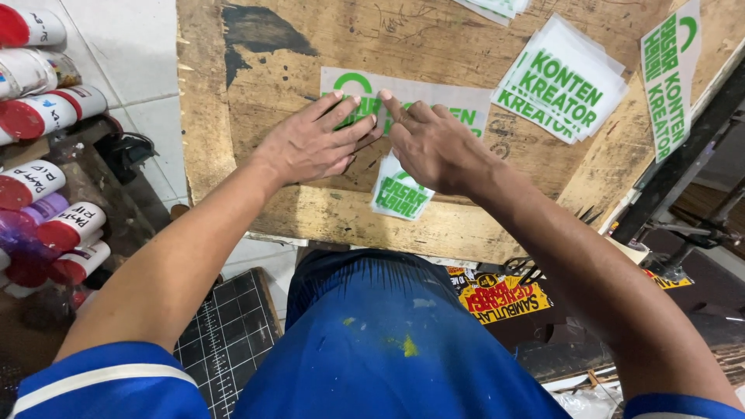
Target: Applying clear adhesive tape over printed labels and cutting the tape with scissors.
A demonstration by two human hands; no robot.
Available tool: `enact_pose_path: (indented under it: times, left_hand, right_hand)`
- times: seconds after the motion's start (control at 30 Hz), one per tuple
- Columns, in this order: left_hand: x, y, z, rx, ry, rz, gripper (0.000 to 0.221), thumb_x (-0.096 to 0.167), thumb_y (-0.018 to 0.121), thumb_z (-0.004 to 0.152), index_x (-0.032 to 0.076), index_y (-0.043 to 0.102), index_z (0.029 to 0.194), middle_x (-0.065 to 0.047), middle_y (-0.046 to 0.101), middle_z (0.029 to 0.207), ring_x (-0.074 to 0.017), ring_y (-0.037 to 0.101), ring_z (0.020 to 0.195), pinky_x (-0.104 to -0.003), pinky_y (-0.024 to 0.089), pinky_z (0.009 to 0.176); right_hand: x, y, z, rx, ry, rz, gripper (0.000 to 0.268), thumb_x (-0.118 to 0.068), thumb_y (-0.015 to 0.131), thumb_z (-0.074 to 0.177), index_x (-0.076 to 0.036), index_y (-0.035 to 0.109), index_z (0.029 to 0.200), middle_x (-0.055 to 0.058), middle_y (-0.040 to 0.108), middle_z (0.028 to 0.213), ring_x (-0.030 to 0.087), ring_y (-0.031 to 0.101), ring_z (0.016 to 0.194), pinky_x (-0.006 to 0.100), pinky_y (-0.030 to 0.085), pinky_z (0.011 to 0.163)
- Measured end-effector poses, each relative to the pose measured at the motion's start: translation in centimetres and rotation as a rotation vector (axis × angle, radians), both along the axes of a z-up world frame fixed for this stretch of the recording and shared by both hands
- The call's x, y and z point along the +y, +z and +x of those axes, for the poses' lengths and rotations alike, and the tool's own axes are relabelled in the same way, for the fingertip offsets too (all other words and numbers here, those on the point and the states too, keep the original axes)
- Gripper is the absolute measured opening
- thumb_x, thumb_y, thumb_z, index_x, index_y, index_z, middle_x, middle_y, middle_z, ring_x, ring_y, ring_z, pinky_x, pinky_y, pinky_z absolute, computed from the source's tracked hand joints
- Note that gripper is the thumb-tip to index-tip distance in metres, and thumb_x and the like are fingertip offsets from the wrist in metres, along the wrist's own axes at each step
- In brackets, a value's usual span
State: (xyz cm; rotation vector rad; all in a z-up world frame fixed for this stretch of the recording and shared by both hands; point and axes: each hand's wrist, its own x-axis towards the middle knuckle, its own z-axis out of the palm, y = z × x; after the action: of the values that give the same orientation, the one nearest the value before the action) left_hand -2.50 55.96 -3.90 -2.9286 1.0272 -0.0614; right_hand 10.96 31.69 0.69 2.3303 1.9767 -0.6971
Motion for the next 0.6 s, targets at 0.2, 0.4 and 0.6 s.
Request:
enact_pose_path:
  times: [0.2, 0.4, 0.6]
  left_hand:
    - [-0.1, -0.2, -0.1, 0.038, 0.013, 0.031, 0.034, 0.054, 0.049, 0.100, 0.029, 0.069, 0.109, 0.006, 0.039, 0.160, -0.0231, 0.037, 0.143, -0.042, 0.028, 0.124]
    - [0.0, 0.9, 0.1, 0.042, 0.007, 0.006, 0.033, 0.052, 0.048, 0.103, 0.025, 0.067, 0.110, 0.004, 0.048, 0.144, -0.0233, 0.040, 0.140, -0.042, 0.030, 0.123]
    - [0.2, -0.4, 0.0, 0.061, -0.035, 0.048, 0.060, 0.049, 0.034, 0.105, 0.019, 0.040, 0.156, -0.004, 0.040, 0.148, -0.0299, 0.042, 0.141, -0.049, 0.030, 0.124]
  right_hand:
    - [0.3, 0.4, -0.1, 0.062, -0.023, -0.080, 0.030, -0.031, 0.043, 0.105, -0.006, 0.058, 0.100, 0.024, 0.048, 0.155, 0.033, 0.058, 0.121, 0.041, 0.049, 0.083]
    - [1.8, 2.9, 2.0, 0.349, -0.355, -0.074, 0.019, -0.023, 0.044, 0.104, -0.009, 0.056, 0.098, 0.020, 0.055, 0.146, 0.031, 0.059, 0.120, 0.043, 0.049, 0.091]
    - [2.1, 3.4, 1.6, 0.648, -0.791, 0.095, 0.010, -0.015, 0.043, 0.101, -0.011, 0.049, 0.095, 0.014, 0.064, 0.126, 0.027, 0.058, 0.117, 0.040, 0.049, 0.097]
